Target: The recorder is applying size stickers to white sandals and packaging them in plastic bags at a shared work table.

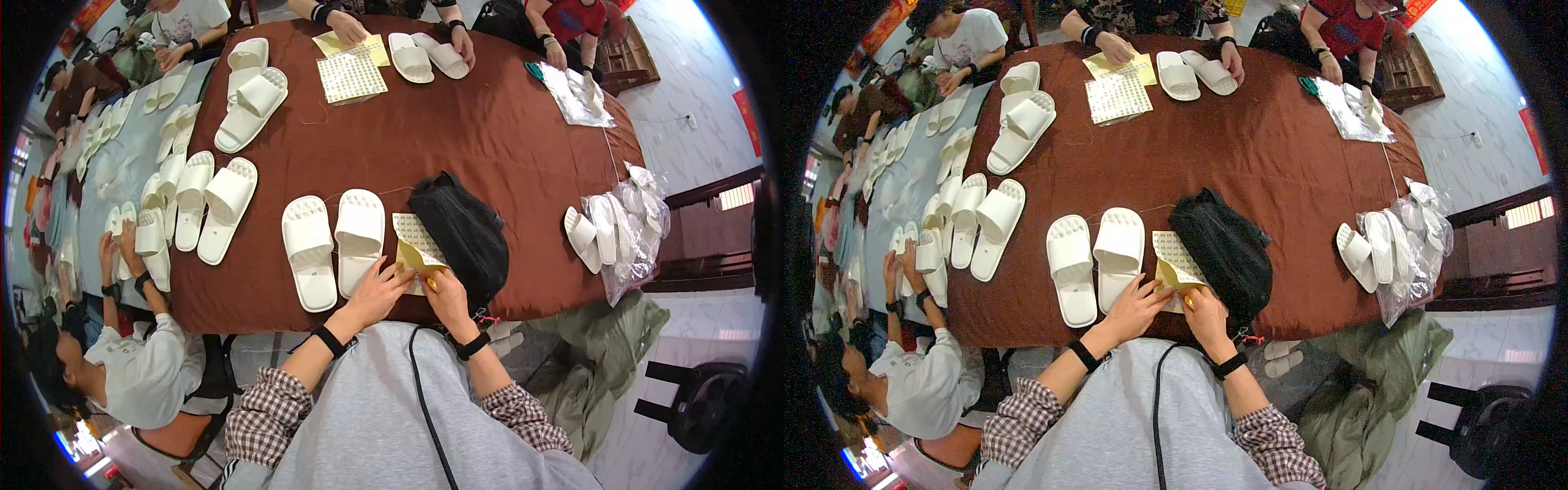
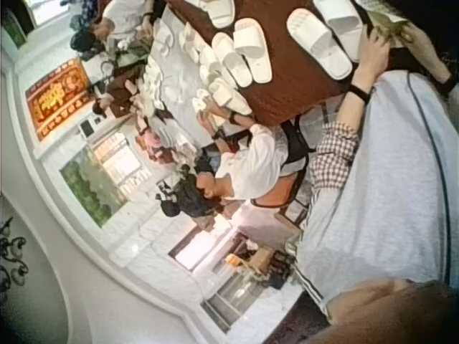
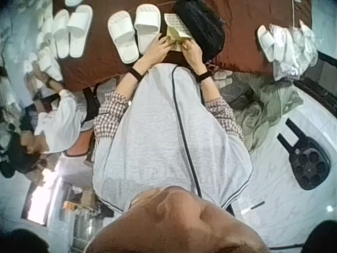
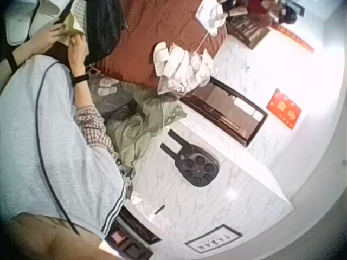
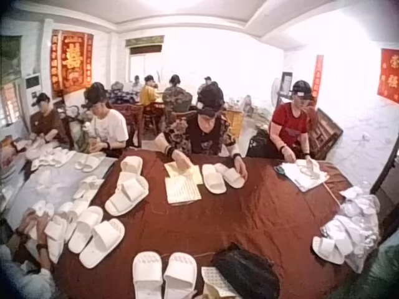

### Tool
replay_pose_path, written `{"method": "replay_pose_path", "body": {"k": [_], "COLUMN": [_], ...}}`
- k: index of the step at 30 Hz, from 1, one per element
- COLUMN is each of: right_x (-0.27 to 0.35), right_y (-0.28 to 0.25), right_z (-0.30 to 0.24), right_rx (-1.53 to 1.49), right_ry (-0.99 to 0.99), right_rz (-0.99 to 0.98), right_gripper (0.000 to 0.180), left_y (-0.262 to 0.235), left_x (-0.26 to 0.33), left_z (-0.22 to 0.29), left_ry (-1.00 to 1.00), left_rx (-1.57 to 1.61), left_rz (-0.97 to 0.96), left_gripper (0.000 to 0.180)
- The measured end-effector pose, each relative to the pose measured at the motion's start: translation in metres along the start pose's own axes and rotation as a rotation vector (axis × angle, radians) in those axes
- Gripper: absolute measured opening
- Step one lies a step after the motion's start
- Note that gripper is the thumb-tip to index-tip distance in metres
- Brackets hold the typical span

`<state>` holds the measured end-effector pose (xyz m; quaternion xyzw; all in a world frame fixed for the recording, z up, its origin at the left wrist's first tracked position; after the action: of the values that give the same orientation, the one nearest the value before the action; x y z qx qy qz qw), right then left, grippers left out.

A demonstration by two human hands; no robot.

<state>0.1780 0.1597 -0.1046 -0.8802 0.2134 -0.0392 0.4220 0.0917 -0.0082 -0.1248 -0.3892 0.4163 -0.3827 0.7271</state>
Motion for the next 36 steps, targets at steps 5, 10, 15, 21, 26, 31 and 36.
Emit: {"method": "replay_pose_path", "body": {"k": [5,10,15,21,26,31,36], "right_x": [0.001,0.001,-0.002,-0.01,-0.015,-0.016,-0.015], "right_y": [0.008,0.014,0.011,0.001,0.0,0.001,0.002], "right_z": [-0.002,0.005,0.007,0.009,0.01,0.009,0.012], "right_rx": [0.103,0.138,0.13,0.165,0.165,0.154,0.131], "right_ry": [-0.028,-0.095,-0.158,-0.349,-0.394,-0.382,-0.308], "right_rz": [0.041,0.024,-0.006,-0.106,-0.117,-0.137,-0.14], "right_gripper": [0.02,0.028,0.032,0.035,0.029,0.026,0.021], "left_y": [-0.003,-0.003,-0.004,-0.004,-0.004,-0.003,-0.002], "left_x": [0.002,0.002,0.001,0.001,0.001,0.001,0.001], "left_z": [0.0,0.0,-0.001,0.0,-0.001,0.0,0.0], "left_ry": [-0.003,-0.015,-0.03,-0.043,-0.061,-0.054,-0.047], "left_rx": [0.03,0.039,0.058,0.045,0.07,0.045,0.014], "left_rz": [0.014,0.009,0.015,-0.002,0.002,0.012,0.01], "left_gripper": [0.045,0.046,0.044,0.04,0.033,0.033,0.036]}}
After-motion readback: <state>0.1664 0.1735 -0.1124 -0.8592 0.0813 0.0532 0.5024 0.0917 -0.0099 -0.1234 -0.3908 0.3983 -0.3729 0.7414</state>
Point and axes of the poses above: each hand's wrist, its own x-axis away from the middle knuckle, its own y-axis out of the palm, z = x × y, the point moved 2 cm from there along -x, towards the middle knuckle, and after that the axes turned 8 degrees about z, right-handed, at the moved point
